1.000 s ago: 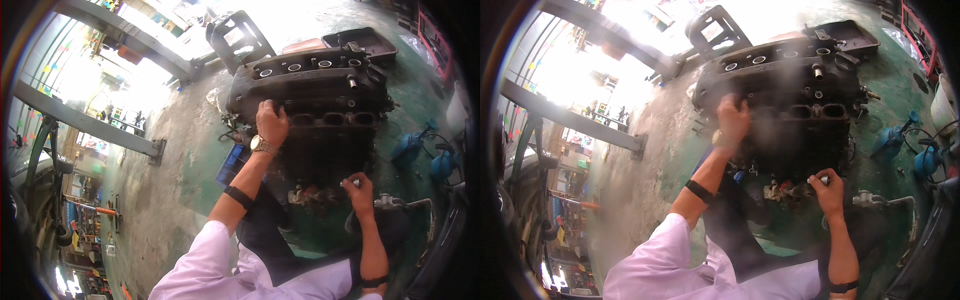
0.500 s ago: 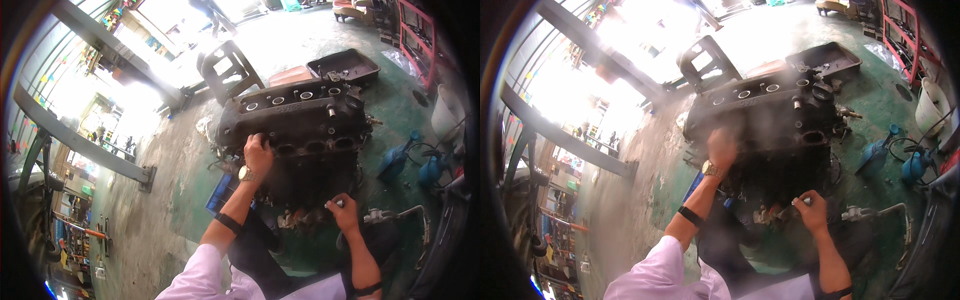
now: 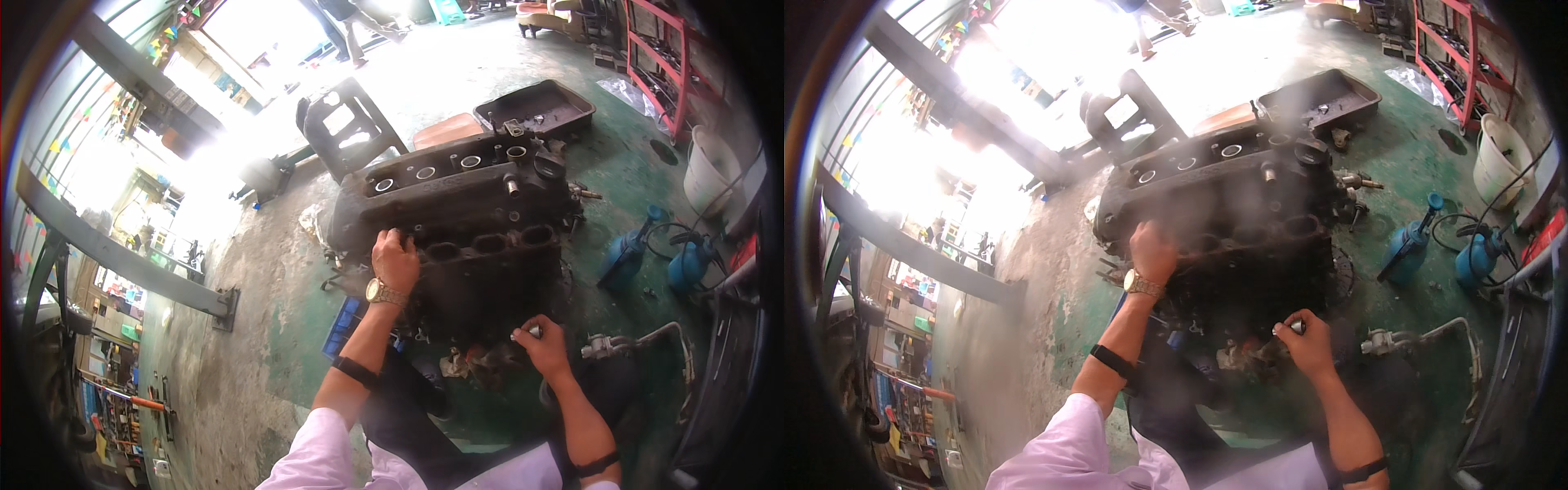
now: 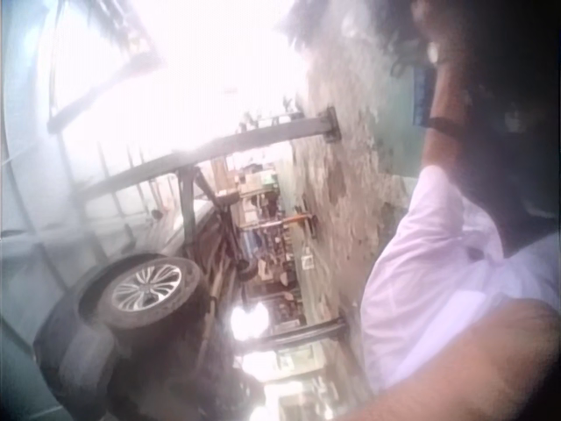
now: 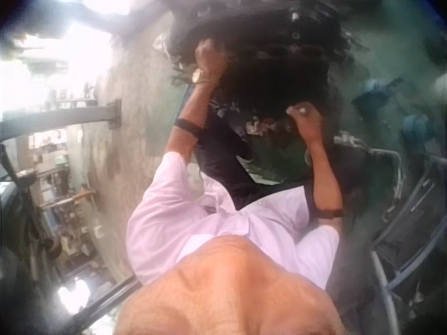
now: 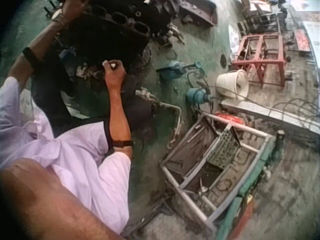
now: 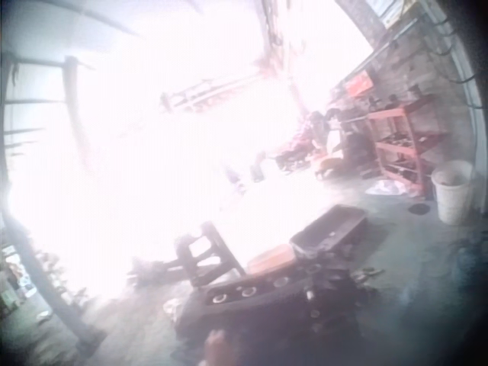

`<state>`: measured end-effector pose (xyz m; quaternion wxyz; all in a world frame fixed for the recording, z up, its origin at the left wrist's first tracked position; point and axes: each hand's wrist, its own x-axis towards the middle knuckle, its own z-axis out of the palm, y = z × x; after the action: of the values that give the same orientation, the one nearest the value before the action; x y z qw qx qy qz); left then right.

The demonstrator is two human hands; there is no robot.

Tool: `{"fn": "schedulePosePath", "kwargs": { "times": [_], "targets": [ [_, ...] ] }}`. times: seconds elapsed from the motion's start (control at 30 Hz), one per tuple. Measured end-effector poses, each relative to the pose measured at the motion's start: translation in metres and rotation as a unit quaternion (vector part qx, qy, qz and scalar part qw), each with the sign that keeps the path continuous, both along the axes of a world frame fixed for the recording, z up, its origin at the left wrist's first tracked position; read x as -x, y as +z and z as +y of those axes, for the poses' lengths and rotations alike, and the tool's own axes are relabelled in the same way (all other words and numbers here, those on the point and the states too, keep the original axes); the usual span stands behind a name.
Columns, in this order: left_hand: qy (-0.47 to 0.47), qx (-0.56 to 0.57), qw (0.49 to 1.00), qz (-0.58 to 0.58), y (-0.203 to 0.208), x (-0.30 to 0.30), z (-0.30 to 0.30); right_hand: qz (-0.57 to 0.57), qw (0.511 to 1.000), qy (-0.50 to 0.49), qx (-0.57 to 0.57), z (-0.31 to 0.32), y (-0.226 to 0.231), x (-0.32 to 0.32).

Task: The person sits on the floor and uses a socket wrench to loosen and remove bolts from a car engine block. They place the removed bolts into a blue parts bin and continue working on different sections of the engine.

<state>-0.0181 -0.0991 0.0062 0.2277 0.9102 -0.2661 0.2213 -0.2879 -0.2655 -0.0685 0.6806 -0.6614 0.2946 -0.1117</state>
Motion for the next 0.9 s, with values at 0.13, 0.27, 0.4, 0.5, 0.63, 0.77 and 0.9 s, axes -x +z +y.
{"fn": "schedulePosePath", "kwargs": {
  "times": [0.13, 0.27, 0.4, 0.5, 0.63, 0.77, 0.9],
  "targets": [
    [-0.040, 0.051, 0.998, -0.005, -0.0008, 0.0023, 0.0010, -0.007, 1.000, 0.006, -0.004, -0.0006, 0.0012, 0.0000],
    [-0.021, 0.069, 0.997, -0.002, -0.0024, 0.0011, 0.0013, -0.013, 1.000, 0.005, 0.012, 0.0003, 0.0016, -0.0002],
    [0.002, 0.024, 1.000, 0.015, -0.0027, -0.0031, 0.0019, 0.000, 1.000, 0.004, 0.004, 0.0002, 0.0024, -0.0005],
    [0.005, 0.029, 1.000, -0.001, -0.0043, -0.0026, 0.0009, 0.008, 1.000, 0.003, 0.003, -0.0003, 0.0039, -0.0002],
    [-0.020, 0.043, 0.999, -0.022, -0.0047, -0.0020, -0.0008, -0.010, 1.000, 0.001, 0.004, 0.0002, 0.0058, -0.0001],
    [-0.073, 0.085, 0.990, -0.087, -0.0055, -0.0027, -0.0020, -0.011, 1.000, 0.004, 0.012, 0.0003, 0.0052, 0.0001],
    [-0.032, 0.075, 0.996, -0.022, -0.0091, -0.0027, 0.0042, -0.016, 1.000, -0.002, 0.008, 0.0015, 0.0033, -0.0009]
  ]
}}
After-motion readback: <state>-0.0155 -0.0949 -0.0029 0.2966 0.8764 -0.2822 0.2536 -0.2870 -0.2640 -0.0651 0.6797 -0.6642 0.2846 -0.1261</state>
